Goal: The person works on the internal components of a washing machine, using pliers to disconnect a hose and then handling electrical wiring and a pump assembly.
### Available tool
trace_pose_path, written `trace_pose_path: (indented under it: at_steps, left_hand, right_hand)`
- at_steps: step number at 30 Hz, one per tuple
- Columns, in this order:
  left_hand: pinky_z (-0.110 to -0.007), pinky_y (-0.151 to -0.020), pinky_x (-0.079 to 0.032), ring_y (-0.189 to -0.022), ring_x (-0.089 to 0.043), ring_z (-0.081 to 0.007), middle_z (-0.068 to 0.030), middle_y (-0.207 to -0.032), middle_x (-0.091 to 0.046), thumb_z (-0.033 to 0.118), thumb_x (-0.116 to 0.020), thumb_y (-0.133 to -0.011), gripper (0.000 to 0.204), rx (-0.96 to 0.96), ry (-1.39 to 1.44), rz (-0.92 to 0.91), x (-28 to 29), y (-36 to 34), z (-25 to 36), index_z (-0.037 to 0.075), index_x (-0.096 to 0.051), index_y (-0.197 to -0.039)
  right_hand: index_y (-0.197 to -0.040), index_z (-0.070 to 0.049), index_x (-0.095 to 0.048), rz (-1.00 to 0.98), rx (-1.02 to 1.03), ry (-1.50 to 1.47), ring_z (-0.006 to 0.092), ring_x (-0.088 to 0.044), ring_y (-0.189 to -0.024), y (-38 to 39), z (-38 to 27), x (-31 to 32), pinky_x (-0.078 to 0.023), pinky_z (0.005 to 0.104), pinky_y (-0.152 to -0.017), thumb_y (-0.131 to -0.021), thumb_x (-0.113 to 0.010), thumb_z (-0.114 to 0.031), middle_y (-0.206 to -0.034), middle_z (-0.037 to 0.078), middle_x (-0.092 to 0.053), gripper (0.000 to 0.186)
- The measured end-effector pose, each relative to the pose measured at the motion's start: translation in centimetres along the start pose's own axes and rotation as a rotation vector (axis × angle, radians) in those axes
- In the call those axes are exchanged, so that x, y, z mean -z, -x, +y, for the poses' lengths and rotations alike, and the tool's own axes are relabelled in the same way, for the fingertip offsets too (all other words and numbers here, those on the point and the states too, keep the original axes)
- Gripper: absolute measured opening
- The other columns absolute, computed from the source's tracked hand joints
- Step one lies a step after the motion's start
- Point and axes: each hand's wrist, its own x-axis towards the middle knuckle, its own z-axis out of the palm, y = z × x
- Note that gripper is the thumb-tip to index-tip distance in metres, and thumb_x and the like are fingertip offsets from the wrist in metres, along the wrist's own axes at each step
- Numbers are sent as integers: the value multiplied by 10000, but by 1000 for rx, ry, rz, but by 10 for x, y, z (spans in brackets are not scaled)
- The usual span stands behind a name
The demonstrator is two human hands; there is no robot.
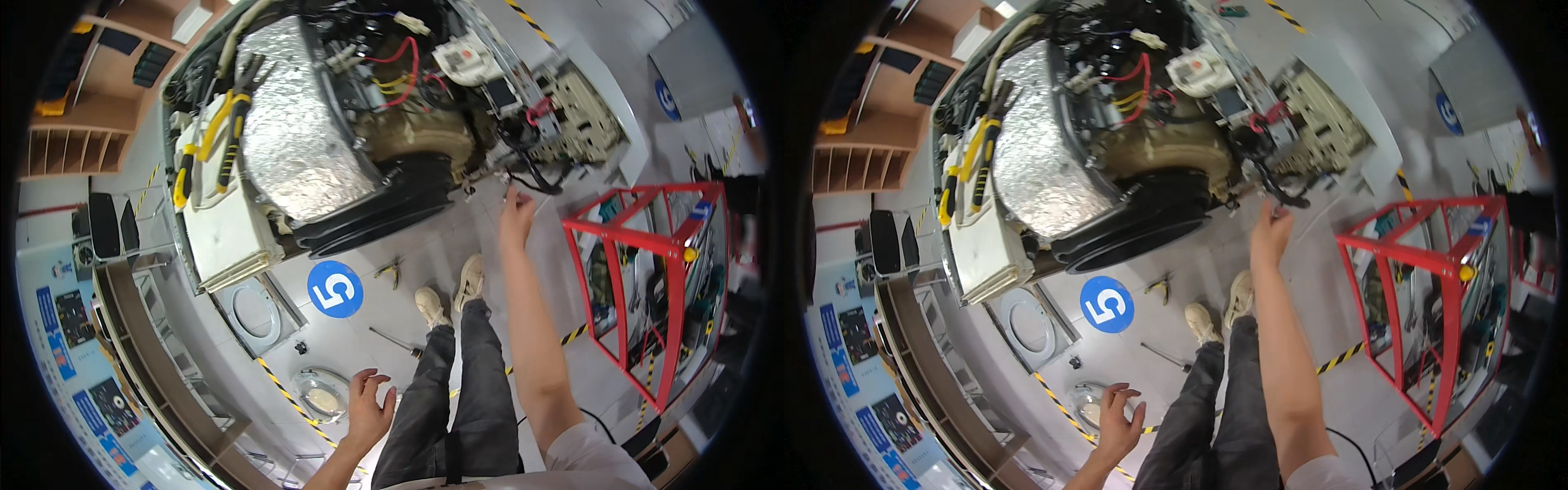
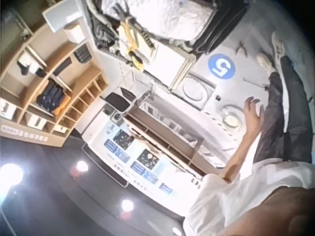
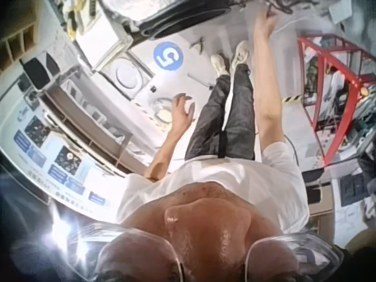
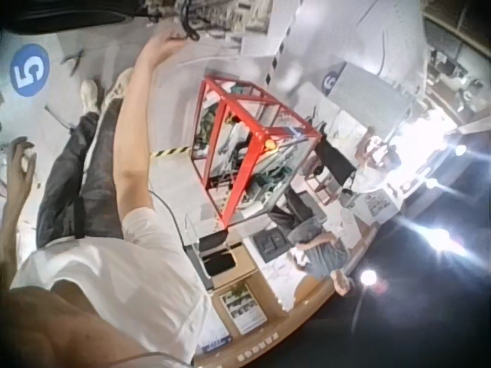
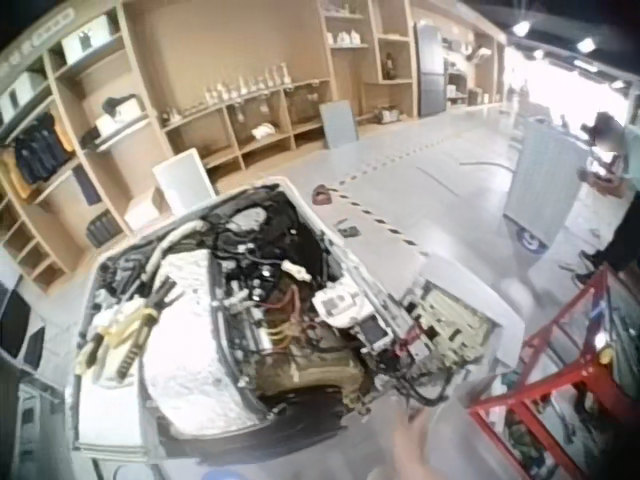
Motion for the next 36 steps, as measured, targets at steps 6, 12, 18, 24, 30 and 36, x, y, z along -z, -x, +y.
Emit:
trace_pose_path:
  at_steps: [6, 12, 18, 24, 30, 36]
  left_hand:
    - [-415, -856, -488, -1041, -574, -367, -198, -1179, -535, 113, -692, -845, 230, 41, 168, -23, -8, -8, 21, 17, -624, -1042]
    - [-401, -834, -499, -1013, -594, -359, -182, -1151, -554, 119, -691, -842, 231, 71, 235, -5, -13, 1, 11, 26, -624, -1042]
    - [-406, -816, -507, -991, -606, -354, -169, -1125, -567, 122, -683, -849, 203, 186, 341, -25, -19, 8, -1, 27, -623, -1018]
    - [-385, -782, -524, -927, -635, -328, -163, -1121, -568, 89, -687, -845, 198, 210, 417, -34, -13, 4, -3, 19, -613, -1015]
    - [-370, -761, -528, -907, -641, -304, -158, -1097, -571, 82, -686, -845, 202, 209, 417, -44, -10, -1, -5, 15, -601, -1015]
    - [-379, -733, -518, -875, -636, -300, -151, -1070, -573, 106, -692, -844, 206, 211, 395, -78, -17, -2, -9, 22, -602, -1009]
  right_hand:
    - [-1247, 33, -524, -126, 638, 176, 399, -529, -1119, 29, -67, -32, -421, 421, -958, -1004, -492, -319, -1219, 243, -562, 429]
    - [-1275, 25, -505, -164, 525, 224, 452, -478, -1194, -61, -92, -100, -398, 475, -1000, -1006, -465, -278, -1308, 272, -512, 407]
    - [-1180, -27, -573, -228, 321, 302, 350, -570, -1073, -104, -105, -113, -473, 392, -892, -988, -451, -242, -1153, 193, -612, 313]
    - [-1145, -39, -590, -229, 355, 336, 335, -590, -1020, -110, -124, -112, -482, 395, -842, -972, -490, -263, -1091, 175, -626, 300]
    - [-1110, -52, -607, -204, 411, 294, 320, -610, -966, -115, -121, -110, -490, 397, -791, -955, -530, -284, -1028, 158, -640, 289]
    - [-1075, -64, -623, -110, 482, 221, 305, -630, -912, -116, -90, -118, -499, 400, -741, -938, -570, -305, -965, 141, -654, 282]
